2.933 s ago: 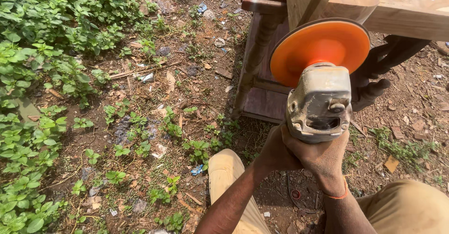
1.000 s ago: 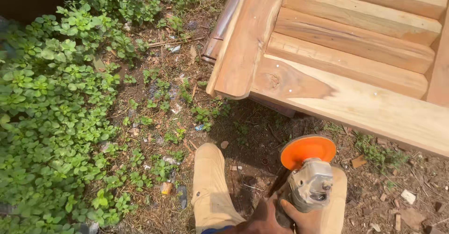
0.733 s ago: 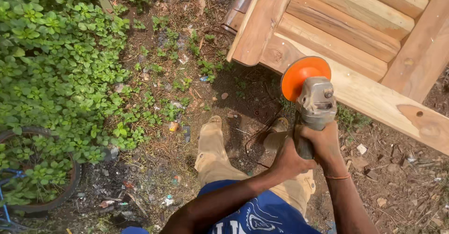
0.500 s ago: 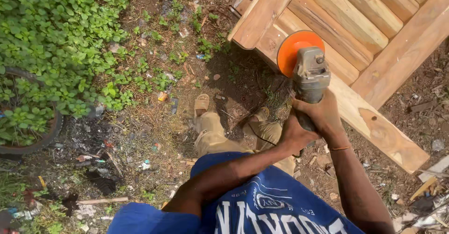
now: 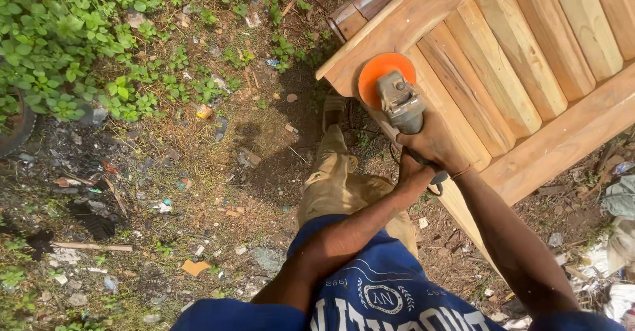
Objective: The person uses an angle grinder with an orange sanding disc to sand the surface and edges of a wooden table. The person moves the tool along the tabletop and frame, smoothing the wood.
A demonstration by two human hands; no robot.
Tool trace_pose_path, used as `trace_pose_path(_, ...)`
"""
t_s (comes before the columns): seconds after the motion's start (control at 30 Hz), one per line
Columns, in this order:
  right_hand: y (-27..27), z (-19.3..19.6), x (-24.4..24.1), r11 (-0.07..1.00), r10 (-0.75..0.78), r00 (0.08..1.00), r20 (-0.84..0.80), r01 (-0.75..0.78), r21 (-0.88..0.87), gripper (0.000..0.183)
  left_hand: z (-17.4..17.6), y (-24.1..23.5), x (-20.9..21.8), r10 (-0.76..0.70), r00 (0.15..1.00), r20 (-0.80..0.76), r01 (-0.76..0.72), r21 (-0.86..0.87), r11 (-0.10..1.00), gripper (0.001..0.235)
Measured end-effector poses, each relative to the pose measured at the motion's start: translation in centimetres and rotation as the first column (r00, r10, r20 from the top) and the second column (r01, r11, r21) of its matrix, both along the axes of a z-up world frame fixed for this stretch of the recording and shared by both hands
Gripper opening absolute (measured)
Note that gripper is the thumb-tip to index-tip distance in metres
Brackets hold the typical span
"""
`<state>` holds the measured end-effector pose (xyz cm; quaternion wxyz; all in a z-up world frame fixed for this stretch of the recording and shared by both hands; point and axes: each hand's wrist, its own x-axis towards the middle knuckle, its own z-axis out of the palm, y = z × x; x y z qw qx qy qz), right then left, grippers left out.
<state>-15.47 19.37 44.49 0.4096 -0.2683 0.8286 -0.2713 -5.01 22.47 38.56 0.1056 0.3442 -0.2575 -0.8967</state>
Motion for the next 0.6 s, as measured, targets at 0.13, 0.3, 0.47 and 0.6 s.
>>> trace_pose_path(0.13, -1.2, -2.0, -0.8, 0.986, 0.080, 0.989, 0.121, -0.097, 0.136, 0.065, -1.3, 0.6, 0.9, 0.018, 0.998, 0.060, -0.026, 0.129, 0.991, 0.048)
trace_pose_path(0.3, -1.2, -1.9, -3.9, 0.998, 0.006, 0.987, 0.159, -0.017, 0.065, 0.066, -0.6, 0.5, -2.4, 0.013, 0.992, 0.122, -0.022, 0.073, 0.997, 0.063)
trace_pose_path(0.47, -0.6, -1.4, -10.1, 0.988, -0.105, 0.988, 0.111, 0.090, 0.129, 0.040, 1.3, -1.3, -8.3, -0.045, 0.975, 0.219, 0.062, -0.076, 0.995, 0.077)
trace_pose_path(0.6, -1.4, -0.7, -14.6, 0.981, -0.188, 0.971, 0.145, 0.180, 0.066, 0.026, 1.4, -3.7, -13.4, -0.176, 0.942, 0.284, 0.188, -0.015, 0.982, 0.084)
